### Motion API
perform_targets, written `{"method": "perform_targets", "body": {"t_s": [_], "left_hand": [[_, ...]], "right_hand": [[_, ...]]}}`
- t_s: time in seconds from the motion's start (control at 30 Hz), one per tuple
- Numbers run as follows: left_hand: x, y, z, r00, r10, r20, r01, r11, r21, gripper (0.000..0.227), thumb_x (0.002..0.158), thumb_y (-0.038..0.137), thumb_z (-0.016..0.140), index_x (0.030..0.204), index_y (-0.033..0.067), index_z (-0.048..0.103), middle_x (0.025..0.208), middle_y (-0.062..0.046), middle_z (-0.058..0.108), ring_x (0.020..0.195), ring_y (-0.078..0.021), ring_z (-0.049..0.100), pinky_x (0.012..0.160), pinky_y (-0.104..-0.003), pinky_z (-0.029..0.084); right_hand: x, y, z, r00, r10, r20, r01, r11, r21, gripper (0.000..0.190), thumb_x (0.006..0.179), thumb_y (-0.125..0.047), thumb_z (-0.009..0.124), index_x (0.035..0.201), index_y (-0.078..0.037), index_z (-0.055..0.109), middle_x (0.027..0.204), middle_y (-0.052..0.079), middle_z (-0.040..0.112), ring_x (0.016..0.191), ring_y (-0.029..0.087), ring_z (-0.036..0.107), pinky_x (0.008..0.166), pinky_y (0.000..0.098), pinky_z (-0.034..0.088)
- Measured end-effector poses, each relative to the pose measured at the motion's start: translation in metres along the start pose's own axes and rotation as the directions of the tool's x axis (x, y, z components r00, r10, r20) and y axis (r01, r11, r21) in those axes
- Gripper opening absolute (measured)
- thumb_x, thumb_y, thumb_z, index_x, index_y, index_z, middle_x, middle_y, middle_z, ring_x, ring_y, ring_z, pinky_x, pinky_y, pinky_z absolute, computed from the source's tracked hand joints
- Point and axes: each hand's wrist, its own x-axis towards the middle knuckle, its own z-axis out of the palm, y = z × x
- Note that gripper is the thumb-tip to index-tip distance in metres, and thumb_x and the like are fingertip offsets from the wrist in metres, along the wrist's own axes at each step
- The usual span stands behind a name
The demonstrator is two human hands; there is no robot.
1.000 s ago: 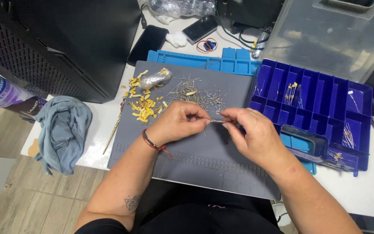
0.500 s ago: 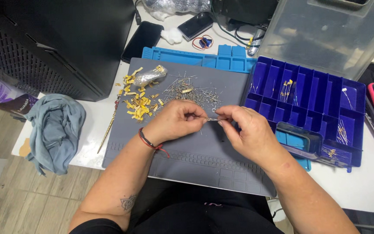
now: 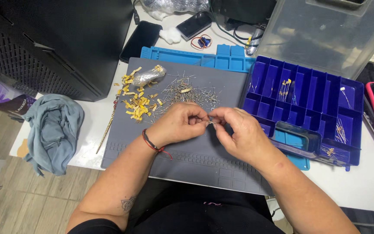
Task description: The person picks small electronic components from a pile on a gray mat and places them into compartments of a blue parts organizer. The person handles components one at a time, bending or straightening leads as needed, and continues sorting throughout the clip.
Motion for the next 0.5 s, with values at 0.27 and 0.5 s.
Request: {"method": "perform_targets", "body": {"t_s": [0.27, 0.5], "left_hand": [[0.0, 0.004, 0.0, 1.0, 0.007, -0.004, -0.007, 1.0, -0.007, 0.006, 0.078, 0.01, 0.074, 0.082, 0.0061, 0.077, 0.065, -0.008, 0.065, 0.06, -0.0148, 0.061, 0.055, -0.029, 0.052], [-0.001, 0.006, -0.002, 1.0, -0.016, -0.009, 0.016, 0.999, -0.035, 0.008, 0.079, 0.009, 0.073, 0.084, 0.0048, 0.078, 0.065, -0.008, 0.065, 0.062, -0.0121, 0.059, 0.055, -0.026, 0.051]], "right_hand": [[0.0, -0.003, -0.002, 1.0, 0.004, -0.002, -0.004, 1.0, -0.002, 0.029, 0.085, -0.002, 0.072, 0.113, -0.007, 0.071, 0.084, 0.009, 0.077, 0.078, 0.031, 0.074, 0.075, 0.0448, 0.059], [0.0, 0.0, -0.011, 0.999, 0.042, -0.036, -0.042, 0.999, -0.007, 0.029, 0.083, -0.002, 0.075, 0.112, -0.007, 0.071, 0.084, 0.006, 0.078, 0.077, 0.026, 0.074, 0.071, 0.0387, 0.058]]}}
